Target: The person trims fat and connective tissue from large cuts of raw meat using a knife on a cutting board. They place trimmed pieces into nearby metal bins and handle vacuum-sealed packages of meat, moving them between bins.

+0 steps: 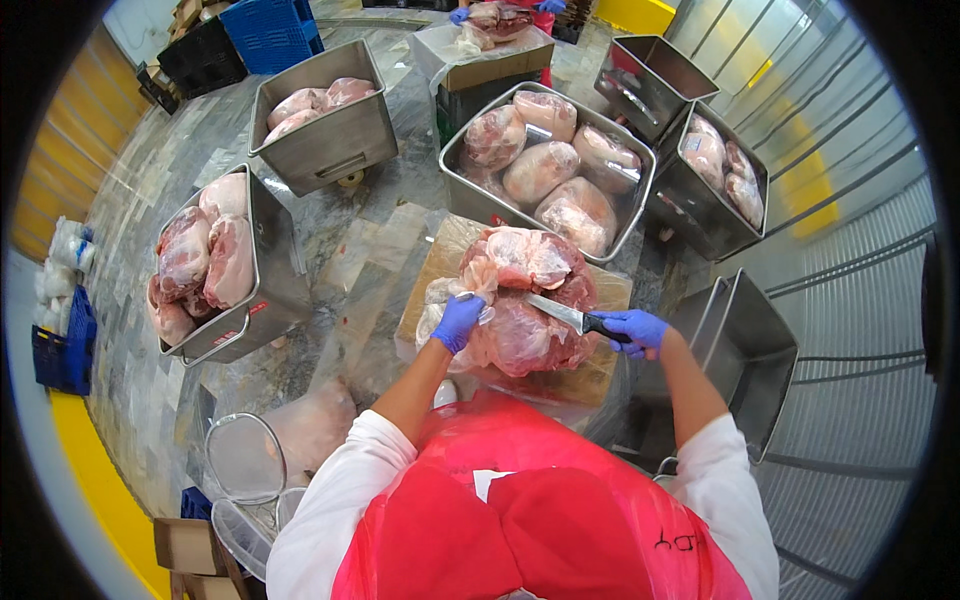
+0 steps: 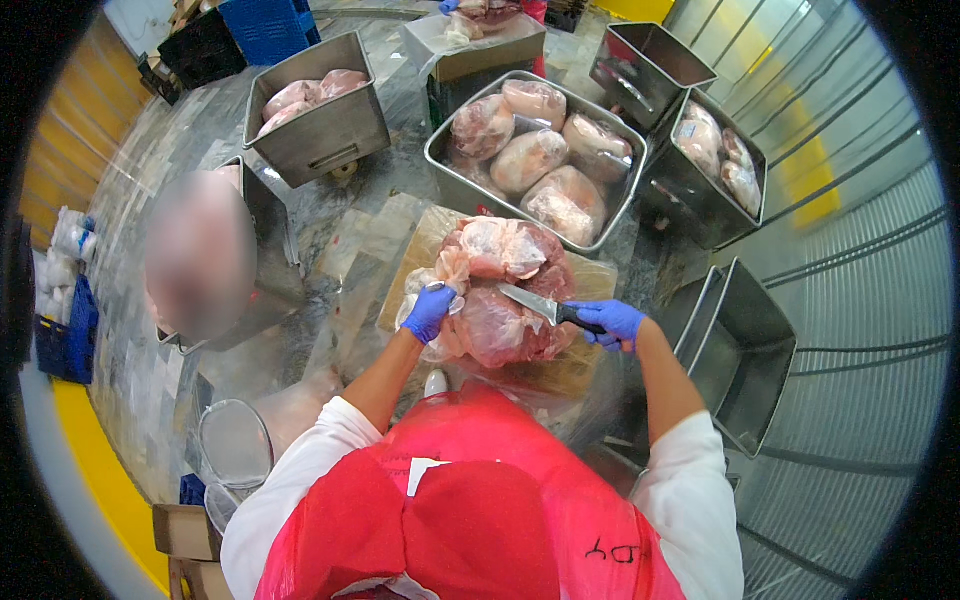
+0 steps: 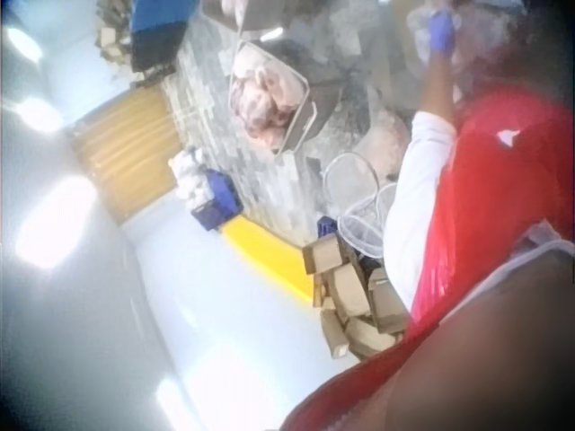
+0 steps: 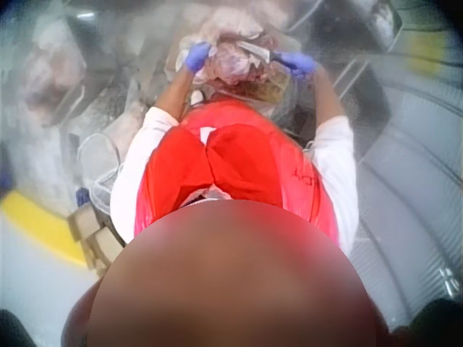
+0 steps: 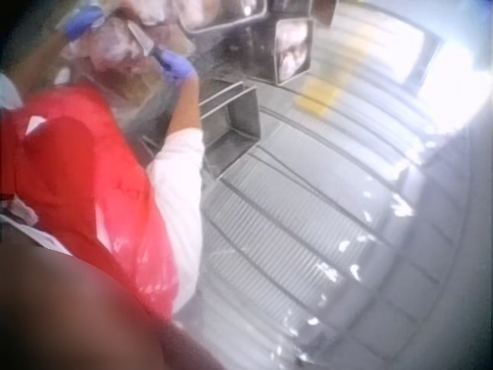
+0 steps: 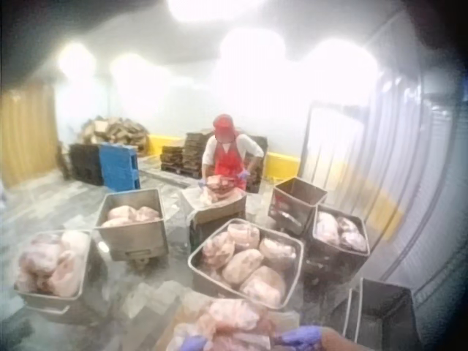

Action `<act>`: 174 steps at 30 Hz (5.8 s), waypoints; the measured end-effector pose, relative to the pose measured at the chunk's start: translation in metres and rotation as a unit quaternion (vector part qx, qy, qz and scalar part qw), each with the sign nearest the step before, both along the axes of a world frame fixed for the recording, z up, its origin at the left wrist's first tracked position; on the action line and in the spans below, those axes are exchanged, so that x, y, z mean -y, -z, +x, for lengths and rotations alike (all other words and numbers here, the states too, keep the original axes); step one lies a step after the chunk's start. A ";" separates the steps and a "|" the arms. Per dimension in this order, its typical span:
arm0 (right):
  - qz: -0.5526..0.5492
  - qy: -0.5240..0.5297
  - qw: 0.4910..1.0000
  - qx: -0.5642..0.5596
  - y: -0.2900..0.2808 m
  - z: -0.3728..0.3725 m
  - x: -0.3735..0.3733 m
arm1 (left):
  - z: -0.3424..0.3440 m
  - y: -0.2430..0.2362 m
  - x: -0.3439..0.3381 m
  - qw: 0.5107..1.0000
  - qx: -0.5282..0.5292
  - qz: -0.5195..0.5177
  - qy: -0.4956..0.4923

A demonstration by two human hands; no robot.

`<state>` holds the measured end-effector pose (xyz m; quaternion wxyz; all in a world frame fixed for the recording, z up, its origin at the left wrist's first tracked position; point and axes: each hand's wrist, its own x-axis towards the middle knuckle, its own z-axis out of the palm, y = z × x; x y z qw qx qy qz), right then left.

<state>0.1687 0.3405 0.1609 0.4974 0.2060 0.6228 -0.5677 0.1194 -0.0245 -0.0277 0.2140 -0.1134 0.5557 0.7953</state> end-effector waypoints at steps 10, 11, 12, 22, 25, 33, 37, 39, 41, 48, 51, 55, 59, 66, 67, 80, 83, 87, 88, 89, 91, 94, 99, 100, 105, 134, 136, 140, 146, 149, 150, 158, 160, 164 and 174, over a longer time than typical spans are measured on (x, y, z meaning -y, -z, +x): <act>0.396 -0.261 0.752 -0.459 -0.061 0.061 0.044 | -0.007 -0.032 -0.012 0.994 -0.080 -0.063 0.047; 0.415 -0.276 0.744 -0.446 -0.066 0.061 0.050 | -0.009 -0.032 -0.015 0.996 -0.068 -0.048 0.037; 0.433 -0.291 0.735 -0.433 -0.071 0.060 0.056 | -0.010 -0.033 -0.018 0.998 -0.056 -0.033 0.025; 0.425 -0.311 0.753 -0.393 -0.038 0.044 0.075 | -0.009 -0.041 -0.037 0.962 -0.165 -0.192 0.105; 0.462 -0.303 0.711 -0.435 -0.016 0.068 0.080 | -0.002 -0.028 -0.035 0.963 -0.172 -0.195 0.077; 0.506 -0.268 0.647 -0.503 0.067 0.109 0.065 | 0.001 -0.057 -0.032 0.968 -0.180 -0.159 0.065; 0.439 -0.242 0.706 -0.500 0.057 0.103 0.069 | -0.006 -0.037 -0.028 0.981 -0.131 -0.138 0.043; 0.395 -0.163 0.727 -0.537 0.070 0.104 0.065 | -0.008 -0.034 -0.028 0.980 -0.136 -0.137 0.037; 0.346 -0.010 0.730 -0.589 0.098 0.104 0.062 | -0.011 -0.036 -0.030 0.977 -0.149 -0.138 0.057; -0.031 0.067 0.994 -0.084 0.106 0.082 0.041 | -0.014 -0.029 -0.028 0.977 -0.129 -0.157 0.064; 0.252 -0.063 0.882 -0.394 0.119 0.101 0.061 | -0.009 -0.043 -0.031 0.977 -0.127 -0.155 0.067; 0.378 -0.100 0.834 -0.390 0.095 0.113 0.089 | -0.006 -0.040 -0.018 0.982 -0.095 -0.150 0.067; 0.426 -0.106 0.829 -0.346 0.091 0.121 0.101 | -0.005 -0.052 -0.021 0.988 -0.115 -0.096 0.038; 0.077 0.052 0.967 -0.238 0.127 0.103 0.093 | -0.029 -0.042 -0.019 0.988 -0.117 -0.082 0.049; -0.066 0.094 0.989 -0.095 0.103 0.097 0.090 | -0.031 -0.042 -0.019 0.987 -0.109 -0.095 0.065; 0.321 -0.012 0.880 -0.351 0.123 0.114 0.125 | -0.024 -0.016 -0.016 0.987 -0.151 -0.055 0.023; 0.372 -0.022 0.876 -0.307 0.101 0.114 0.134 | -0.018 -0.034 -0.023 0.978 -0.191 -0.084 0.007; 0.241 0.016 0.916 -0.320 0.141 0.112 0.101 | -0.023 -0.036 -0.030 0.982 -0.166 -0.083 0.033; 0.105 0.034 0.976 -0.190 0.106 0.100 0.100 | -0.028 -0.018 -0.022 0.986 -0.153 -0.071 0.020; -0.028 0.058 0.996 -0.054 0.081 0.089 0.095 | -0.034 -0.009 -0.021 0.988 -0.144 -0.054 0.013; -0.176 0.138 0.972 0.068 0.071 0.083 0.083 | -0.035 0.001 -0.023 0.979 -0.174 -0.094 0.042; -0.177 0.167 0.967 0.079 0.062 0.082 0.095 | -0.037 0.020 -0.020 0.977 -0.185 -0.096 0.039; 0.201 0.027 0.919 -0.337 0.139 0.105 0.102 | -0.023 -0.016 -0.031 0.988 -0.150 -0.024 0.009; 0.287 -0.006 0.846 -0.448 0.139 0.107 0.112 | -0.020 -0.021 -0.027 0.991 -0.137 -0.011 0.002; 0.177 0.044 0.934 -0.308 0.147 0.110 0.105 | -0.022 -0.013 -0.025 0.994 -0.107 -0.001 0.005; -0.018 0.124 0.987 -0.103 0.076 0.097 0.099 | -0.008 -0.028 -0.055 0.972 -0.193 -0.125 0.053; -0.005 0.118 0.985 -0.124 0.082 0.100 0.103 | -0.004 -0.024 -0.046 0.956 -0.259 -0.121 0.067; 0.082 0.098 0.965 -0.230 0.120 0.111 0.100 | 0.019 -0.099 -0.051 0.961 -0.260 -0.073 0.054; 0.288 0.016 0.843 -0.454 0.195 0.117 0.094 | 0.004 -0.030 -0.041 0.984 -0.175 0.028 0.038; 0.312 0.003 0.857 -0.410 0.167 0.120 0.107 | 0.003 -0.034 -0.035 0.992 -0.109 0.062 0.000; 0.319 -0.004 0.862 -0.394 0.160 0.120 0.111 | 0.000 -0.026 -0.033 0.993 -0.094 0.066 -0.015; 0.398 -0.032 0.808 -0.434 0.157 0.136 0.094 | 0.001 -0.039 -0.043 0.993 -0.108 -0.015 -0.033; 0.307 -0.022 0.861 -0.404 0.166 0.135 0.082 | -0.004 -0.033 -0.038 0.987 -0.146 -0.055 -0.045; -0.043 0.117 0.991 -0.047 0.064 0.128 0.078 | -0.016 -0.024 -0.039 0.963 -0.196 -0.185 0.004; -0.003 0.122 0.988 -0.091 0.069 0.099 0.103 | -0.019 -0.017 -0.053 0.953 -0.261 -0.154 0.027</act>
